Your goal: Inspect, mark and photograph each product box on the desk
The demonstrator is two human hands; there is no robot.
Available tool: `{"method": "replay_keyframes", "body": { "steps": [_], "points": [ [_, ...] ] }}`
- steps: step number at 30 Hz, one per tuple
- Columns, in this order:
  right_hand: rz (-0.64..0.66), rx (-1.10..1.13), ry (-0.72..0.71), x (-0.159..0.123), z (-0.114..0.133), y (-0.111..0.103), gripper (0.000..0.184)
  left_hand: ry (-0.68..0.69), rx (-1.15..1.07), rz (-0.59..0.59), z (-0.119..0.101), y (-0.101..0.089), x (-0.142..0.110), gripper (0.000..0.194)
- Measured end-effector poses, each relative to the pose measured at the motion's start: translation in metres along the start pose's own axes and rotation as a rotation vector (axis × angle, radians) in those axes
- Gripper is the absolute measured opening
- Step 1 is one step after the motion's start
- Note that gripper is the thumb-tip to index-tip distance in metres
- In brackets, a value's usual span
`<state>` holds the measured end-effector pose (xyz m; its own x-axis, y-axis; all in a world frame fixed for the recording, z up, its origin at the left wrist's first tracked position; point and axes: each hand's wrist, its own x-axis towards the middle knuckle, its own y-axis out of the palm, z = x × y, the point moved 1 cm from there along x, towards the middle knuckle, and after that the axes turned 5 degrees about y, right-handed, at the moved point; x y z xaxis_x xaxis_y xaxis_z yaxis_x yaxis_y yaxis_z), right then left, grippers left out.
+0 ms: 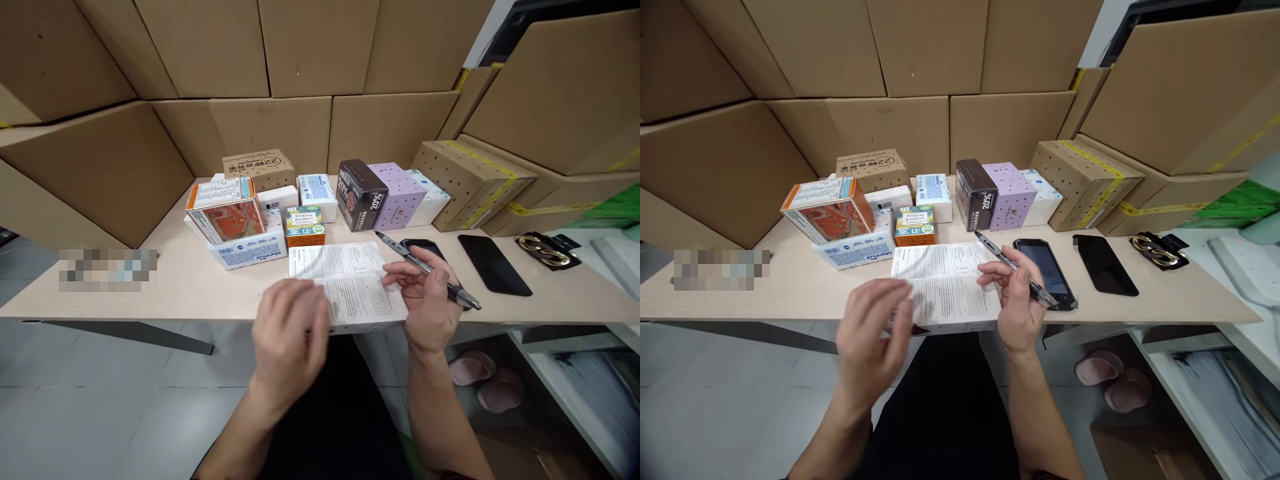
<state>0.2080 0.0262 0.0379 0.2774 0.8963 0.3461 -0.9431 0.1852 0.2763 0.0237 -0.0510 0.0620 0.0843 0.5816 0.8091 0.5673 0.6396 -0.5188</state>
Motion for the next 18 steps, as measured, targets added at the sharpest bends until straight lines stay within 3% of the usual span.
{"method": "replay_keyframes", "body": {
  "steps": [3,8,13,16,18],
  "points": [
    [0.005,-0.023,-0.002,0.005,0.008,0.001,0.028,0.195,0.042,0.064,-0.023,0.019,-0.002,0.021],
    [-0.005,-0.074,-0.072,0.019,0.027,0.004,0.019,0.235,0.238,0.211,-0.033,0.046,-0.006,0.030],
    [0.261,-0.100,0.108,0.033,0.023,0.017,0.020,0.206,0.313,0.214,-0.032,0.051,-0.008,0.038],
    [0.436,-0.299,0.189,0.035,0.015,0.023,0.028,0.216,0.320,0.199,-0.033,0.051,-0.008,0.040],
    [0.466,-0.440,0.147,0.035,0.013,0.025,0.025,0.224,0.316,0.192,-0.033,0.051,-0.007,0.040]
  ]
}}
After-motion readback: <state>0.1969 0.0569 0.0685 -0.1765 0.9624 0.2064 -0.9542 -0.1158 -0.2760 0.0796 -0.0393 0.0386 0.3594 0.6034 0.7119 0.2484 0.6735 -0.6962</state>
